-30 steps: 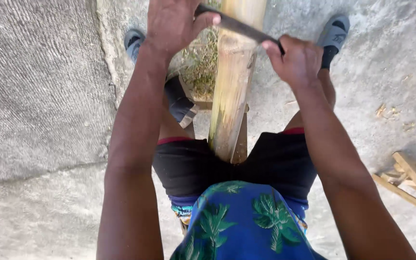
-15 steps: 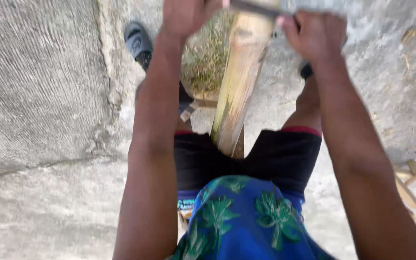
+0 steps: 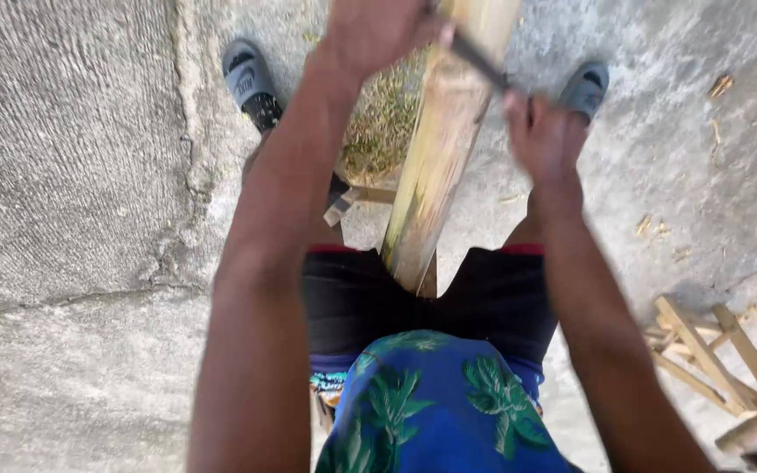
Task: Shaving the outer layer of a bamboo stalk using a drawknife.
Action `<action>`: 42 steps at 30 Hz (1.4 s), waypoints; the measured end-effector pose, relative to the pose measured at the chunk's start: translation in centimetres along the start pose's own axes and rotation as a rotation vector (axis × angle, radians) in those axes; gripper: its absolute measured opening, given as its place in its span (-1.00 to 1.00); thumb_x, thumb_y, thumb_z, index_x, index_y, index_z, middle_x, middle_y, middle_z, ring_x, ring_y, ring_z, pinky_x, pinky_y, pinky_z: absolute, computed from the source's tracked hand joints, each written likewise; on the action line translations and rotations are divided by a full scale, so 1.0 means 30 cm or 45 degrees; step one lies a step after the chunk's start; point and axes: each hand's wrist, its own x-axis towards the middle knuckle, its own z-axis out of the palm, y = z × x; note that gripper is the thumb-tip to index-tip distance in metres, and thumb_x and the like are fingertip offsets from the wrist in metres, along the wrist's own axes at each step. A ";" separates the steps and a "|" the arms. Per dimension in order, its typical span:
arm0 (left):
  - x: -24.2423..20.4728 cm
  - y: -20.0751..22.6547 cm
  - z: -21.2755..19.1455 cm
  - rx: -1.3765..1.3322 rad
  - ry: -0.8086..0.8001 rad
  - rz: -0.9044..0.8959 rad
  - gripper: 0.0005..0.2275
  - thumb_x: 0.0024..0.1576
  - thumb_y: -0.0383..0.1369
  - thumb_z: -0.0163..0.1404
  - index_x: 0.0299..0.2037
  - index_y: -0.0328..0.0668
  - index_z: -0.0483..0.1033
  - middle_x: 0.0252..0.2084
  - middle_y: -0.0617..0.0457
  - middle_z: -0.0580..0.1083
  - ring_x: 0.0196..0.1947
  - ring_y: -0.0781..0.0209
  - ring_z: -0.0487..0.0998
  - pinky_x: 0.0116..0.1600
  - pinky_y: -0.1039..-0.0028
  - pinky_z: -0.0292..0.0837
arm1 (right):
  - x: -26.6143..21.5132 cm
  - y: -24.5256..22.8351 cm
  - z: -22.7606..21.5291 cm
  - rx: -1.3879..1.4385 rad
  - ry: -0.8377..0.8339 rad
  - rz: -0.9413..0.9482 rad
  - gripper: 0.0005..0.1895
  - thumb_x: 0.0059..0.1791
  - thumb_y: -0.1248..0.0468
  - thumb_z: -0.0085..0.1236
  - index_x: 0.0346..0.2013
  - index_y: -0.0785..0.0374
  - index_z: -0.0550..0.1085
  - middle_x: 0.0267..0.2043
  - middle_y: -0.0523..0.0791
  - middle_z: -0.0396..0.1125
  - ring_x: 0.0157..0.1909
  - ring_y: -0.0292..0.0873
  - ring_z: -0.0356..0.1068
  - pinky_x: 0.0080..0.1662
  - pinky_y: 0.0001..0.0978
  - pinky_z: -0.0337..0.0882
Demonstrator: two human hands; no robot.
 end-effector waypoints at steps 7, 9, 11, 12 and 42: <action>0.008 0.011 0.012 0.392 -0.004 0.329 -0.61 0.22 0.10 0.14 -0.24 -0.06 0.68 -0.43 0.02 0.59 -0.48 0.08 0.59 -0.33 0.21 0.49 | -0.004 -0.064 -0.016 -0.044 0.144 -0.041 -0.43 0.21 -0.13 0.13 -0.51 0.19 0.43 -0.59 0.02 0.31 -0.55 0.14 0.35 -0.42 -0.02 0.34; 0.025 0.023 -0.013 0.062 -0.060 0.037 -0.64 0.25 0.10 0.01 -0.17 0.04 0.64 -0.37 0.11 0.59 -0.44 0.14 0.61 -0.27 0.28 0.53 | 0.016 -0.074 -0.023 0.037 0.159 -0.020 -0.45 0.22 -0.11 0.12 -0.49 0.20 0.43 -0.59 -0.01 0.32 -0.56 0.13 0.36 -0.42 -0.02 0.33; -0.062 0.081 -0.028 0.248 0.022 0.210 -0.60 0.23 0.11 0.06 -0.19 -0.06 0.63 -0.37 0.05 0.57 -0.38 0.06 0.59 -0.23 0.20 0.48 | -0.088 -0.069 0.006 0.043 0.081 0.046 -0.46 0.20 -0.10 0.11 -0.51 0.19 0.42 -0.63 -0.01 0.29 -0.59 0.10 0.34 -0.44 -0.02 0.32; -0.104 0.113 -0.033 0.428 0.108 0.382 -0.56 0.20 0.12 0.11 -0.22 -0.16 0.62 -0.38 -0.01 0.54 -0.32 -0.02 0.58 -0.19 0.12 0.43 | -0.145 -0.066 0.019 0.049 -0.001 0.111 -0.46 0.18 -0.10 0.10 -0.54 0.18 0.42 -0.67 0.00 0.25 -0.62 0.08 0.32 -0.45 -0.03 0.31; -0.650 0.428 0.494 -0.142 0.298 -0.844 0.05 -0.12 -0.07 0.33 0.48 -0.29 -0.14 0.37 -0.49 0.16 0.26 -0.54 0.29 0.22 -0.12 0.33 | -0.098 -0.220 0.151 1.033 0.187 0.482 -0.56 0.05 0.09 0.33 0.01 0.35 0.41 -0.11 -0.09 0.33 -0.09 -0.24 0.28 -0.01 -0.36 0.37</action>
